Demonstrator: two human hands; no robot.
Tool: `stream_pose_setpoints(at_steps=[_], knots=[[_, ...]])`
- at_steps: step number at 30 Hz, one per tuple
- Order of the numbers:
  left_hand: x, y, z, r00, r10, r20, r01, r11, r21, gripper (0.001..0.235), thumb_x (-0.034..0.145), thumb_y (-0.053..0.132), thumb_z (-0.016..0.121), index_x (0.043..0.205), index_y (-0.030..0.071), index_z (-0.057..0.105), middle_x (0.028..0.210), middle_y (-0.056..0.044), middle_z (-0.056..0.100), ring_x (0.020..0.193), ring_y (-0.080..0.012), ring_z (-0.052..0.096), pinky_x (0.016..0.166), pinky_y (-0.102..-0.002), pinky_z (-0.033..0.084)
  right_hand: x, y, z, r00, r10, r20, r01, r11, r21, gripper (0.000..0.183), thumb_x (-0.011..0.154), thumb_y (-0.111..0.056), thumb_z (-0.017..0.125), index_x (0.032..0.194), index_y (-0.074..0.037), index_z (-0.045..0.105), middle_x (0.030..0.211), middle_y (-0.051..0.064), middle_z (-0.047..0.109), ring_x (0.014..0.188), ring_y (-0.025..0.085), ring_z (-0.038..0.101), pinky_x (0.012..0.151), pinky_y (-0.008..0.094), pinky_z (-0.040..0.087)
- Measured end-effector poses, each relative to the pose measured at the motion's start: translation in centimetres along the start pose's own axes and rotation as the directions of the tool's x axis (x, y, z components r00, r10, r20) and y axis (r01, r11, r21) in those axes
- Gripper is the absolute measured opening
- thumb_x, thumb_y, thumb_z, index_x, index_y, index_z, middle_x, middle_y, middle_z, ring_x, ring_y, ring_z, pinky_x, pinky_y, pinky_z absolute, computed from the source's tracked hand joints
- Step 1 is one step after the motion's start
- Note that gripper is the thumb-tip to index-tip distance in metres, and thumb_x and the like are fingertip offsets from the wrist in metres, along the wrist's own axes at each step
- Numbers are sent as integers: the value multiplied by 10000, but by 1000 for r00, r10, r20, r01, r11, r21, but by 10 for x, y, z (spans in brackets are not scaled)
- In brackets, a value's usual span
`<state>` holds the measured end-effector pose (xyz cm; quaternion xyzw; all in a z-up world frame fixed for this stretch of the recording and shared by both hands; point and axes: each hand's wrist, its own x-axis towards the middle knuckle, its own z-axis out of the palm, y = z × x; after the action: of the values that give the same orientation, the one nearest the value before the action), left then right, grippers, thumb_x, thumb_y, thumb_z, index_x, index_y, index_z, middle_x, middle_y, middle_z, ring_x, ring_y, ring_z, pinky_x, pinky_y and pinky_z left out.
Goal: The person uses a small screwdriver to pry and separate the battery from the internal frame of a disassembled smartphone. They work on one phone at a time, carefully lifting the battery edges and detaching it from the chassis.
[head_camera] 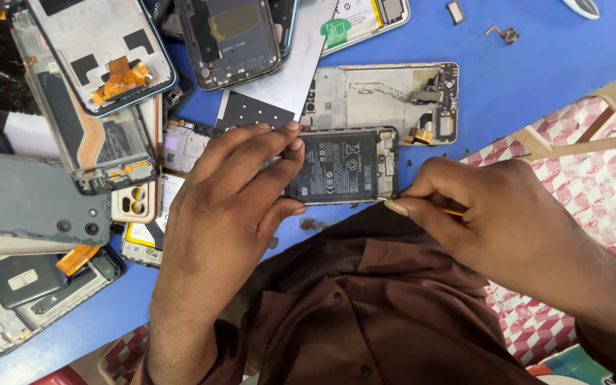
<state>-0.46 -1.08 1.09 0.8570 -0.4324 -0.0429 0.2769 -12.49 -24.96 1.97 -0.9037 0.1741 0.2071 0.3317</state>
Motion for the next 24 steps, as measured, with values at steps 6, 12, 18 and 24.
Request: stream_pose_setpoints(at_steps=[6,12,18,24], knots=[[-2,-3,2,1000,7,-18,-7,999,-43,548,718,186,871,1225,42,721,1342,-28,662,1238,-258,608,982,-353,576,4,-7,-9,988,-153,20,154,982,-112,267,910,-345,769,876,-101,666,514,58,598,369,171,566,408,376,427],[-4,-6,2,999,21,-35,-23,998,-57,539,730,161,869,1233,34,721,1322,-32,669,1222,-247,615,966,-345,584,19,8,-9,993,3,117,-12,997,78,234,888,-259,786,781,-69,700,500,-1,581,407,106,433,393,308,345],[-7,-10,5,998,24,-53,-26,999,-36,533,729,193,869,1223,47,729,1297,-32,671,1221,-247,614,953,-352,584,10,25,21,999,-45,-27,51,930,364,144,889,-127,729,777,-49,684,471,-32,518,384,33,349,355,260,246],[-7,-10,5,999,16,-40,-18,999,-50,548,725,216,866,1230,53,729,1311,-24,670,1219,-239,611,947,-347,588,0,42,46,985,-82,-154,150,848,508,142,935,-93,724,819,-42,659,556,-48,532,468,-5,356,407,218,262]])
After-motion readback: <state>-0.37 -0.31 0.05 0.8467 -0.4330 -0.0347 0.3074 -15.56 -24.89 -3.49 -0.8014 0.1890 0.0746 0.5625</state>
